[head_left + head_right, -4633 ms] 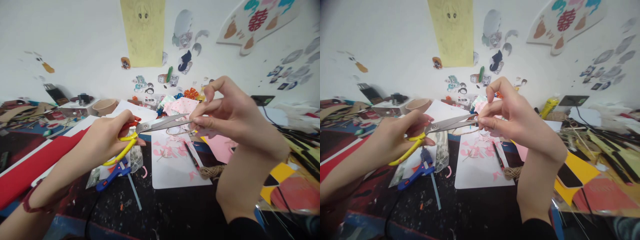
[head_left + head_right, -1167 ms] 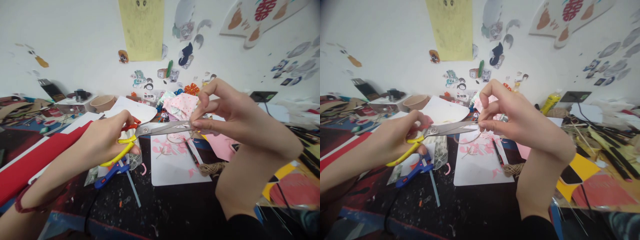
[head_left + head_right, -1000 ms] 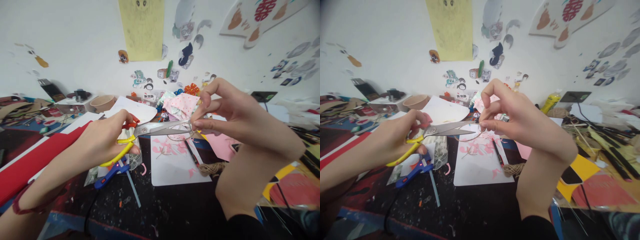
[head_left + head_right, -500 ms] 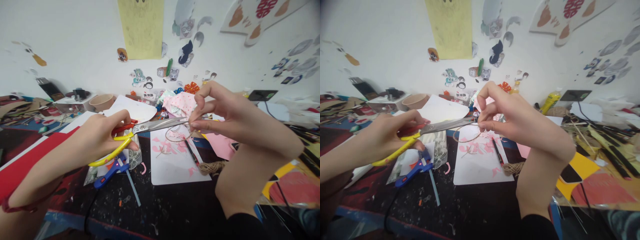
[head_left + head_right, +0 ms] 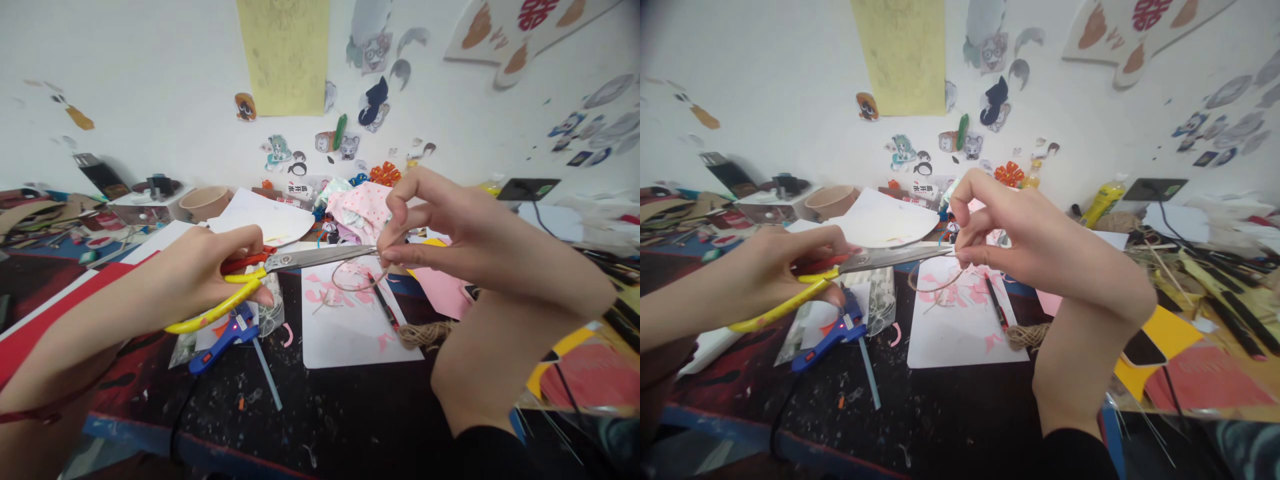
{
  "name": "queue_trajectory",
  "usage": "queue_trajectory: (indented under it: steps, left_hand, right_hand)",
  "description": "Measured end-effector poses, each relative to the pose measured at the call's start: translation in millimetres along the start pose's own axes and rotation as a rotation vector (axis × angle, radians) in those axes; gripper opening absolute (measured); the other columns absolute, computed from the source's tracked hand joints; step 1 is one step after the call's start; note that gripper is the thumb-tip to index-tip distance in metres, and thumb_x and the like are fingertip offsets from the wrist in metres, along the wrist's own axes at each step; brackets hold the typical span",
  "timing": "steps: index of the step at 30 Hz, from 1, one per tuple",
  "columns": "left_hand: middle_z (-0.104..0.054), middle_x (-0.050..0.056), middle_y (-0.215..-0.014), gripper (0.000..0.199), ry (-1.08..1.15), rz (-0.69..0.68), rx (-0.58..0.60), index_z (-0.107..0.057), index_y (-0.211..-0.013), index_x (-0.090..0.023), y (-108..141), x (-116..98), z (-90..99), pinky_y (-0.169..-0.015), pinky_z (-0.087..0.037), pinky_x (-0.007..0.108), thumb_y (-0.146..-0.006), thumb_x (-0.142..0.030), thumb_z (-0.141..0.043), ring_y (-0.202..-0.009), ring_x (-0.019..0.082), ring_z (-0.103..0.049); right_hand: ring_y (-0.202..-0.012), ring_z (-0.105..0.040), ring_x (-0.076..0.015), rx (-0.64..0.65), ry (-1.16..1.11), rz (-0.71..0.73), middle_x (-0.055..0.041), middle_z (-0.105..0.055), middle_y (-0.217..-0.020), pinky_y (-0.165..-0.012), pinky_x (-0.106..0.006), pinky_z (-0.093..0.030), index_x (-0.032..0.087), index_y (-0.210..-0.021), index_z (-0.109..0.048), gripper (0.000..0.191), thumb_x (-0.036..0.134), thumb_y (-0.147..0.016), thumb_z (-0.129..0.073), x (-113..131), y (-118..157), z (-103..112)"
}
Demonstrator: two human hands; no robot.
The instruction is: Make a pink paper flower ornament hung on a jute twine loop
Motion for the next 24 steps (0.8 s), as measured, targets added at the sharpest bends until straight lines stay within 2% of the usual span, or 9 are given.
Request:
queue_trajectory:
  steps: [5, 8, 16, 19, 21, 24]
  left_hand:
    - [-0.04, -0.011, -0.052, 0.034, -0.002, 0.027, 0.041, -0.055, -0.083, -0.021, 2, 3, -5.9, -0.052, -0.021, 0.023, -0.08, -0.051, -0.071, -0.053, 0.01, -0.028]
    - [-0.038, -0.011, -0.052, 0.034, 0.018, 0.034, 0.042, -0.055, -0.083, -0.021, 2, 3, -6.6, -0.052, -0.022, 0.022, -0.08, -0.051, -0.071, -0.054, 0.01, -0.028]
    - [-0.035, -0.01, -0.054, 0.035, 0.036, 0.016, 0.048, -0.054, -0.078, -0.021, 0, 1, -9.1, -0.051, -0.022, 0.023, -0.08, -0.051, -0.071, -0.055, 0.01, -0.028]
    - [-0.037, -0.01, -0.054, 0.034, 0.035, 0.025, 0.052, -0.054, -0.078, -0.021, 1, 2, -10.1, -0.052, -0.022, 0.022, -0.081, -0.05, -0.071, -0.054, 0.009, -0.029]
    - [-0.04, -0.01, -0.054, 0.032, 0.054, 0.049, 0.036, -0.054, -0.08, -0.02, 1, 6, -8.1, -0.052, -0.022, 0.022, -0.082, -0.049, -0.07, -0.054, 0.009, -0.03]
    - [-0.047, -0.009, -0.055, 0.032, 0.129, 0.111, -0.051, -0.052, -0.08, -0.021, 1, 17, 2.3, -0.053, -0.027, 0.022, -0.082, -0.047, -0.069, -0.054, 0.008, -0.036]
  right_hand:
    - [-0.074, -0.073, -0.0194, 0.039, 0.089, 0.05, 0.0032, -0.071, -0.076, -0.061, -0.031, -0.054, 0.028, -0.093, -0.047, 0.027, 0.026, -0.086, -0.073, 6, 1, -4]
    - [-0.075, -0.073, -0.0184, 0.058, 0.127, 0.078, 0.0032, -0.072, -0.077, -0.061, -0.029, -0.053, 0.028, -0.095, -0.045, 0.025, 0.027, -0.09, -0.069, 9, 1, -6]
    - [-0.073, -0.072, -0.0224, -0.015, 0.004, 0.009, 0.0018, -0.07, -0.075, -0.059, -0.033, -0.053, 0.027, -0.09, -0.056, 0.029, 0.023, -0.078, -0.082, 2, 0, 1]
    - [-0.074, -0.072, -0.0215, -0.006, 0.023, 0.006, 0.0025, -0.07, -0.075, -0.061, -0.032, -0.053, 0.028, -0.091, -0.055, 0.028, 0.022, -0.079, -0.08, 3, 0, 1]
    - [-0.072, -0.071, -0.0203, 0.011, 0.072, 0.025, 0.0029, -0.071, -0.075, -0.06, -0.031, -0.051, 0.028, -0.093, -0.052, 0.026, 0.023, -0.083, -0.076, 6, 1, 0]
    - [-0.069, -0.068, -0.0189, -0.019, 0.107, 0.038, 0.0025, -0.07, -0.074, -0.054, -0.03, -0.046, 0.028, -0.094, -0.051, 0.023, 0.028, -0.086, -0.072, 9, 3, 5]
Point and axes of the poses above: each hand's wrist, its own y-axis away from the middle knuckle, its own z-axis out of the back of the hand, x = y × z, the point moved 10 cm from there along -y, towards the middle knuckle
